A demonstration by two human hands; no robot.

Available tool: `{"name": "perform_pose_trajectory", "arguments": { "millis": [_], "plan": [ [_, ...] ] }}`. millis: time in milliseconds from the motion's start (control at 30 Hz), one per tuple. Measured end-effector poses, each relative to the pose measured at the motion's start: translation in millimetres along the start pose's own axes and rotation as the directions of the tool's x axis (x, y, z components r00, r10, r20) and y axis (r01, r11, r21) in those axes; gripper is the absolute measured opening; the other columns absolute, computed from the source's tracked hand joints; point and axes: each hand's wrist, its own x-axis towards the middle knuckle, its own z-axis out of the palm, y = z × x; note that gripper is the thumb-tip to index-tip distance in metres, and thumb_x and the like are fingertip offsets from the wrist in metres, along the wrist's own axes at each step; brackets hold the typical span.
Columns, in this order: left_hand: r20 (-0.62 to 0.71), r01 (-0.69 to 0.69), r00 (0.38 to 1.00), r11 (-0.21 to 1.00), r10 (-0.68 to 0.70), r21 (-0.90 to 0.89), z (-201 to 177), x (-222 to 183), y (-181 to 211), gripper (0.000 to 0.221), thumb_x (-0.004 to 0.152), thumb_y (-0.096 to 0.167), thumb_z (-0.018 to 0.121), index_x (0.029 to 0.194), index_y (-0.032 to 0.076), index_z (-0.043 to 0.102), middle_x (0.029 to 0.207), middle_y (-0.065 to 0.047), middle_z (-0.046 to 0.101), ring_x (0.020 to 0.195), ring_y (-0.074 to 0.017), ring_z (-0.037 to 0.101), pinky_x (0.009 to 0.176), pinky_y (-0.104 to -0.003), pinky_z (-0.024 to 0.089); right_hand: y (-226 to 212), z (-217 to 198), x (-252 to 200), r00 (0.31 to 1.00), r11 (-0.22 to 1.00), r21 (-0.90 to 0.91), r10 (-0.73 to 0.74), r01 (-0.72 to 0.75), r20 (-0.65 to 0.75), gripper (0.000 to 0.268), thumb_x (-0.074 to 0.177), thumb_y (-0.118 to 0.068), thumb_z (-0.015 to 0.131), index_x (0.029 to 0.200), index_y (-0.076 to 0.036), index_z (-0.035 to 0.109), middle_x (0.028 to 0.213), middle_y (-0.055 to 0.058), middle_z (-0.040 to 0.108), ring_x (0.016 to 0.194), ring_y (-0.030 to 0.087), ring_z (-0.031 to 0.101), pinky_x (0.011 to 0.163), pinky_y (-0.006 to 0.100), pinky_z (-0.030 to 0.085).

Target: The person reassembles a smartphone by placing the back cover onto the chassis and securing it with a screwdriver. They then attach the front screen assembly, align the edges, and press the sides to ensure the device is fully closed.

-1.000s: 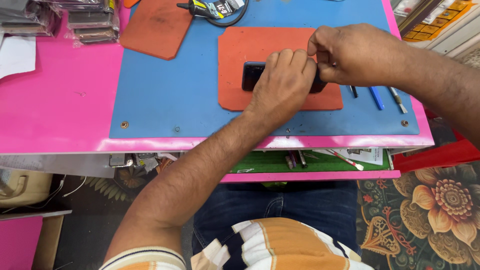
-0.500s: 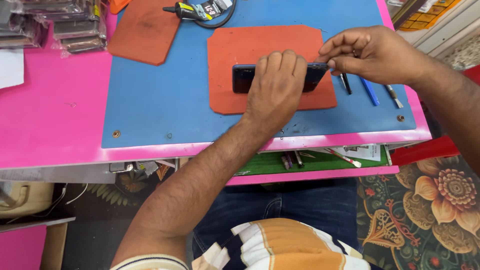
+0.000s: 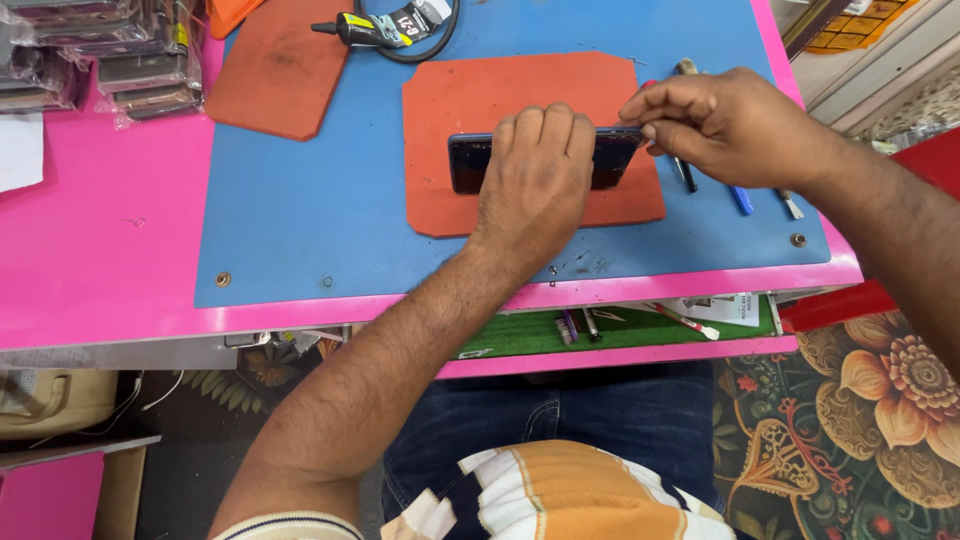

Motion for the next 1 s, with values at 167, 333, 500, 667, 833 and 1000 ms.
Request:
{"name": "perform_pose_trajectory", "arguments": {
  "millis": [167,333,500,667,833,1000],
  "plan": [
    [0.004,0.003,1.0,1.0,-0.003,-0.029,-0.8,1.7,0.9,0.011,0.092,0.009,0.063,0.101,0.004,0.059,0.099,-0.012,0.052,0.097,-0.0281,0.052,0.09,-0.045,0.044,-5.9,-9.4,6.3,0.997,0.992,-0.123,0.011,-0.001,0.08,0.029,0.1,-0.014,0.063,0.128,-0.007,0.065,0.105,0.008,0.078,0.09,0.015,0.076,0.081,0.03,0.06],
    [0.017,0.005,1.0,1.0,-0.005,0.005,0.7,0.8,3.0,0.008,0.093,0.004,0.06,0.101,0.004,0.059,0.099,-0.012,0.052,0.097,-0.0267,0.052,0.091,-0.044,0.044,-11.1,-20.4,16.1,0.984,0.989,-0.147,0.039,-0.013,0.173,0.031,0.095,-0.016,0.066,0.125,-0.008,0.064,0.105,0.007,0.079,0.091,0.017,0.077,0.08,0.032,0.061],
    [0.001,-0.008,1.0,0.999,0.008,0.033,1.2,-0.2,3.4,0.012,0.09,0.002,0.059,0.102,0.004,0.059,0.099,-0.012,0.052,0.097,-0.0264,0.052,0.091,-0.043,0.044,-16.8,-23.8,28.2,0.964,0.954,-0.237,-0.124,0.18,0.234,0.032,0.089,-0.009,0.065,0.121,-0.008,0.065,0.096,0.008,0.078,0.081,0.023,0.077,0.07,0.035,0.061],
    [0.011,-0.003,1.0,1.0,0.003,0.016,-0.5,0.9,4.2,0.01,0.088,0.003,0.06,0.098,0.005,0.058,0.098,-0.012,0.052,0.096,-0.0277,0.052,0.09,-0.043,0.044,-23.7,-20.5,29.1,0.968,0.914,-0.393,0.001,0.101,0.25,0.021,0.093,-0.012,0.066,0.114,-0.01,0.066,0.079,0.011,0.074,0.068,0.029,0.072,0.064,0.042,0.057],
    [0.011,0.009,1.0,1.0,-0.01,0.02,-4.4,0.9,4.8,0.01,0.088,0.005,0.061,0.098,0.006,0.058,0.096,-0.011,0.052,0.094,-0.0278,0.052,0.088,-0.043,0.044,-32.2,-14.8,29.4,0.975,0.924,-0.335,-0.131,0.185,0.177,0.025,0.091,-0.011,0.066,0.115,-0.007,0.063,0.087,0.012,0.075,0.073,0.031,0.072,0.066,0.042,0.057],
    [-0.01,-0.031,0.999,1.0,0.031,0.002,-4.3,-0.6,1.4,0.013,0.09,0.005,0.06,0.102,0.005,0.06,0.098,-0.01,0.052,0.095,-0.0263,0.052,0.089,-0.042,0.044,-32.6,-18.6,21.0,0.98,0.971,-0.185,-0.126,0.153,0.152,0.029,0.087,-0.011,0.067,0.115,-0.004,0.063,0.092,0.01,0.075,0.08,0.026,0.076,0.069,0.037,0.06]
  ]
}}
